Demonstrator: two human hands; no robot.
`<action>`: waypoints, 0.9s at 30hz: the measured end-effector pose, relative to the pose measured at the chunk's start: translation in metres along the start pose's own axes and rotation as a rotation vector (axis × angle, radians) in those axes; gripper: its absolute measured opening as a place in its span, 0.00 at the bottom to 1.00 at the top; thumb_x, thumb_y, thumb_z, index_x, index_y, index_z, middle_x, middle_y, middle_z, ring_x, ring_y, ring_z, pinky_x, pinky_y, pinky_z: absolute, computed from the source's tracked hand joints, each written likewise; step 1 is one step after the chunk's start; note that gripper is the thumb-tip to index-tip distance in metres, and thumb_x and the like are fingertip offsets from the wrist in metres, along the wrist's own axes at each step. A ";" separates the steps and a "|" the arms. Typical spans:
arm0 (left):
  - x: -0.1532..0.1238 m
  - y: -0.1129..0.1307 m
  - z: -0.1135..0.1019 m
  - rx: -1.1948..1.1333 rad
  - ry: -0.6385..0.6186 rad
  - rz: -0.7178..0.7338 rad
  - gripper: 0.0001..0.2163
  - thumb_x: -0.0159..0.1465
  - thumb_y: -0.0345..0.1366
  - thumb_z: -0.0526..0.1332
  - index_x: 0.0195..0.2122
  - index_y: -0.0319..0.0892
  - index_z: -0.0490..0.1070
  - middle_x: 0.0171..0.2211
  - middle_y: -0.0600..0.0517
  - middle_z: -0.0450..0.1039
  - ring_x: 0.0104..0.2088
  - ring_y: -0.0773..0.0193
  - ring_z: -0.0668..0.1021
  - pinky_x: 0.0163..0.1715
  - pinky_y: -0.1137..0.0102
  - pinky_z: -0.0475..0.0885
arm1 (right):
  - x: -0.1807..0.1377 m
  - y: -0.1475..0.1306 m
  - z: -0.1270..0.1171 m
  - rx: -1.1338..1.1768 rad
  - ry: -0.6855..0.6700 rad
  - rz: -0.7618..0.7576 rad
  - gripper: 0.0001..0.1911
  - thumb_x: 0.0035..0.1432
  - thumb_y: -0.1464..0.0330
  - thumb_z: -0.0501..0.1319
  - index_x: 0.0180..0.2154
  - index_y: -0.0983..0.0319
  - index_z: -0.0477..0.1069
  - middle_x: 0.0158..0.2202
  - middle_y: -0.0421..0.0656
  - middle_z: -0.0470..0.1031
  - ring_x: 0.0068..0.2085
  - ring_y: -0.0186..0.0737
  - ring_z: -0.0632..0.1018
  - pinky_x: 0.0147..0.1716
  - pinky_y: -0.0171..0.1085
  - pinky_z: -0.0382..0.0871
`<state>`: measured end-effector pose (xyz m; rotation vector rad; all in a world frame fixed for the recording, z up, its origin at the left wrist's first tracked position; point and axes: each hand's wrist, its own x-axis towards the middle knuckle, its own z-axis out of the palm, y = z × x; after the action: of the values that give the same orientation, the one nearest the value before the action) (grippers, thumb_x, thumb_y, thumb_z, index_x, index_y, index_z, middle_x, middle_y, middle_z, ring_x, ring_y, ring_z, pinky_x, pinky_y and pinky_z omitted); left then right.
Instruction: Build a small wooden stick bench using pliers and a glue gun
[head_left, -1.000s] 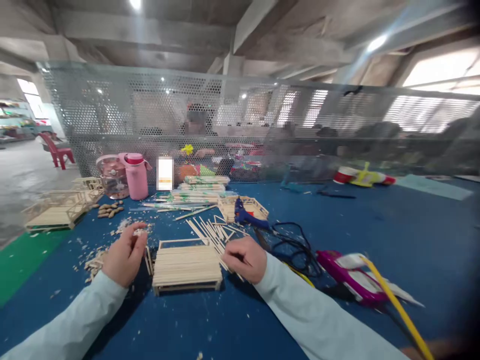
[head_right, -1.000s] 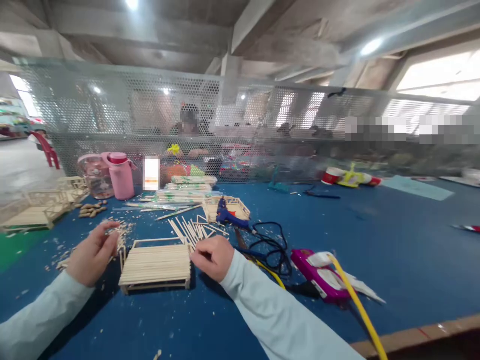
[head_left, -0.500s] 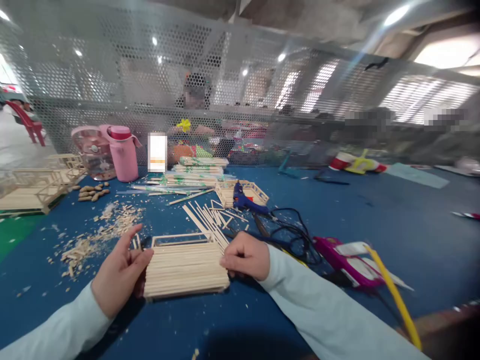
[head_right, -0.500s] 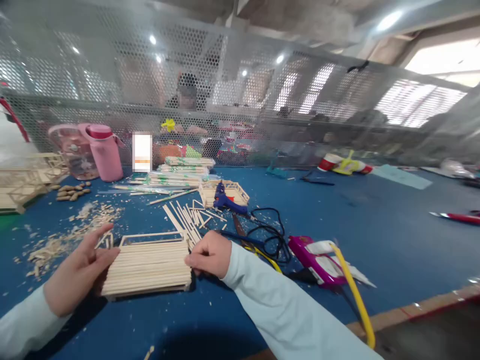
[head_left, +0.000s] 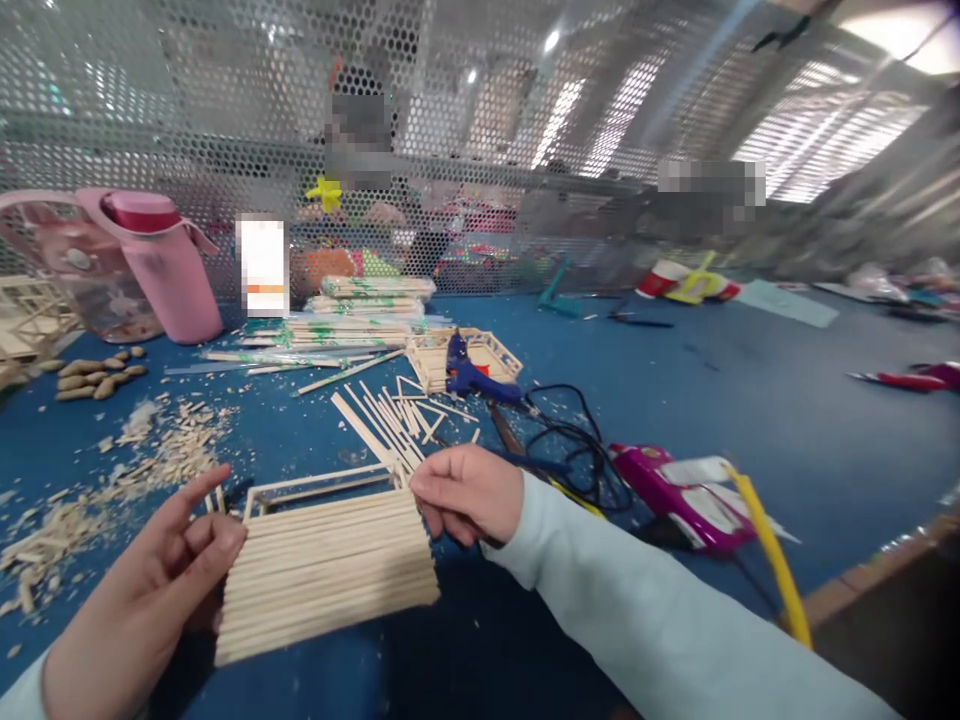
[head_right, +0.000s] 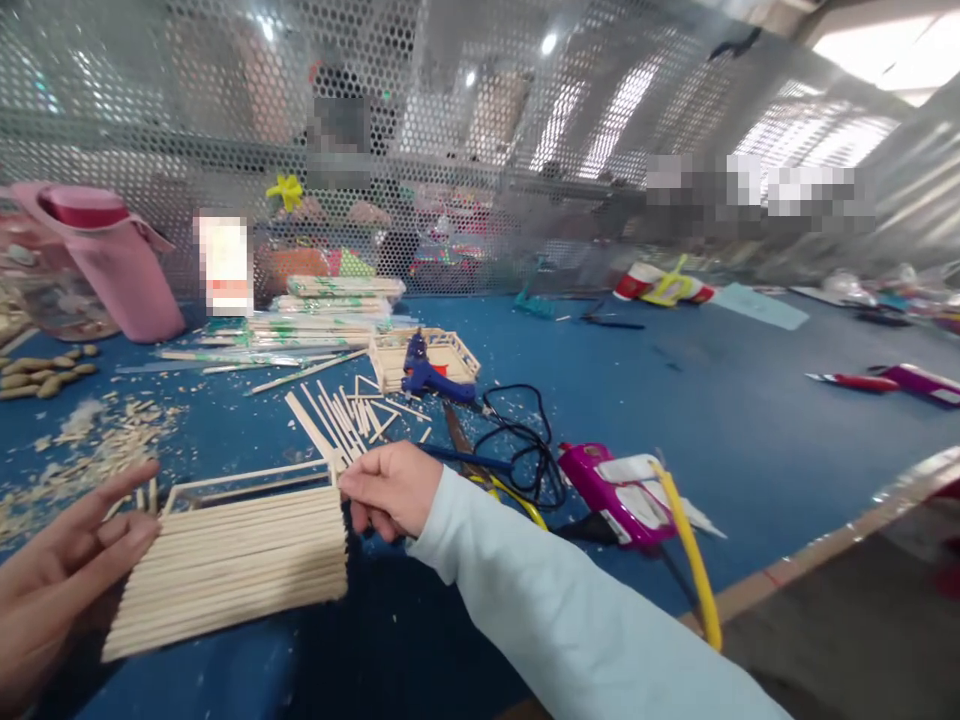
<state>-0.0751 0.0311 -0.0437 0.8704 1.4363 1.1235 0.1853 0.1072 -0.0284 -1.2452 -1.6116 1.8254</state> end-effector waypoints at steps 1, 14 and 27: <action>0.000 0.001 0.001 -0.015 0.004 0.002 0.34 0.48 0.49 0.66 0.56 0.51 0.56 0.21 0.59 0.68 0.16 0.71 0.67 0.13 0.77 0.64 | -0.001 -0.002 0.001 -0.020 -0.004 -0.003 0.17 0.47 0.56 0.61 0.21 0.64 0.65 0.13 0.35 0.67 0.10 0.23 0.60 0.08 0.27 0.45; -0.006 0.017 0.014 -0.043 0.119 0.156 0.22 0.57 0.50 0.56 0.48 0.44 0.62 0.22 0.60 0.63 0.15 0.74 0.64 0.11 0.78 0.61 | -0.007 -0.004 -0.006 -1.079 0.324 -0.299 0.06 0.46 0.68 0.59 0.30 0.60 0.64 0.17 0.33 0.61 0.20 0.31 0.63 0.22 0.31 0.52; 0.004 0.015 0.004 0.401 0.000 0.370 0.32 0.55 0.51 0.56 0.57 0.38 0.53 0.18 0.62 0.58 0.17 0.69 0.63 0.16 0.73 0.57 | 0.009 -0.006 -0.011 -0.667 0.305 -0.181 0.10 0.54 0.68 0.51 0.25 0.63 0.66 0.16 0.36 0.65 0.15 0.29 0.62 0.18 0.31 0.56</action>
<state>-0.0732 0.0401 -0.0301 1.4651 1.5682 1.1163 0.1882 0.1224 -0.0254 -1.4834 -2.1364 0.9451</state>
